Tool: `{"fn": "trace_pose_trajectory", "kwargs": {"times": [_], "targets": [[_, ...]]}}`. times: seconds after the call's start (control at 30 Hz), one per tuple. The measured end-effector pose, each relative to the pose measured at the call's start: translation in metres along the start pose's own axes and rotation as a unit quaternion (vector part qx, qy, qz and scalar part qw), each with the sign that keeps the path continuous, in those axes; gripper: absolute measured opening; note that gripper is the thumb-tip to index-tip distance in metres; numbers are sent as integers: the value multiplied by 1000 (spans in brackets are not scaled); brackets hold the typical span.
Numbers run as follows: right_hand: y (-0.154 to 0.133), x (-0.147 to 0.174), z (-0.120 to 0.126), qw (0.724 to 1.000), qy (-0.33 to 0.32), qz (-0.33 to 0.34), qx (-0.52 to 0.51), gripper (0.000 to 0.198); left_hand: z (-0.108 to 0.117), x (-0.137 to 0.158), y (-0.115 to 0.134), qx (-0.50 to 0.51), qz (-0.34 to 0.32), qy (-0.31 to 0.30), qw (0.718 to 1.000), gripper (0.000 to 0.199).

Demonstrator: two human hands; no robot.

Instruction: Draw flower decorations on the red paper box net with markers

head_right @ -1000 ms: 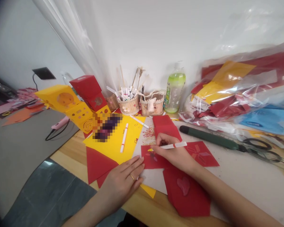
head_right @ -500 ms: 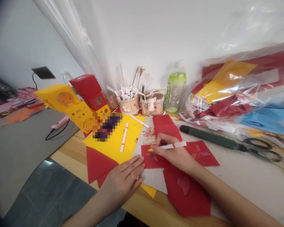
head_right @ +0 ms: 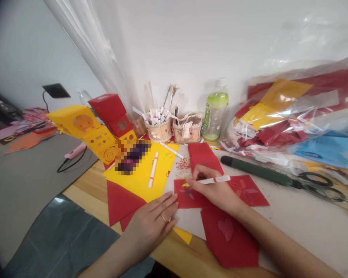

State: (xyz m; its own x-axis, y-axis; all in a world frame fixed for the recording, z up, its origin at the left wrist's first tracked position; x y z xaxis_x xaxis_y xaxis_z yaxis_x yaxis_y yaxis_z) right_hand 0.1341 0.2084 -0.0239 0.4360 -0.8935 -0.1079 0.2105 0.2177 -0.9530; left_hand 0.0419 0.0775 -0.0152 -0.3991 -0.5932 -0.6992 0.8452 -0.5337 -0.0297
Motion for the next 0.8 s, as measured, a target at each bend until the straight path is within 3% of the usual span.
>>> {"fn": "trace_pose_trajectory", "kwargs": {"times": [0.6,0.8], "targets": [[-1,1,-2,1000,-2,-23,-12,33,1,0,0,-7,-3,5,1000,25],[0,-1,1,1000,4,2,3,30,0,1,-1,-9,0,2,1000,24]]}}
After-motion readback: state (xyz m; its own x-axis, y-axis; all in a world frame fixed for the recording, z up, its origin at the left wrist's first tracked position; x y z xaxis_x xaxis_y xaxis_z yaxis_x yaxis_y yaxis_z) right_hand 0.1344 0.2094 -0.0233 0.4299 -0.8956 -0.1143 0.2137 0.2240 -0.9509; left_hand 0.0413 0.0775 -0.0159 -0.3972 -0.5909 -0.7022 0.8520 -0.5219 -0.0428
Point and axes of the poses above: each hand's wrist, its own x-axis away from the middle knuckle, its own z-axis out of the back of the hand, y = z × x, the point moved 8 cm from there along -x, towards the middle knuckle, and after that the axes turned 9 degrees about y, right-handed, at the moved point
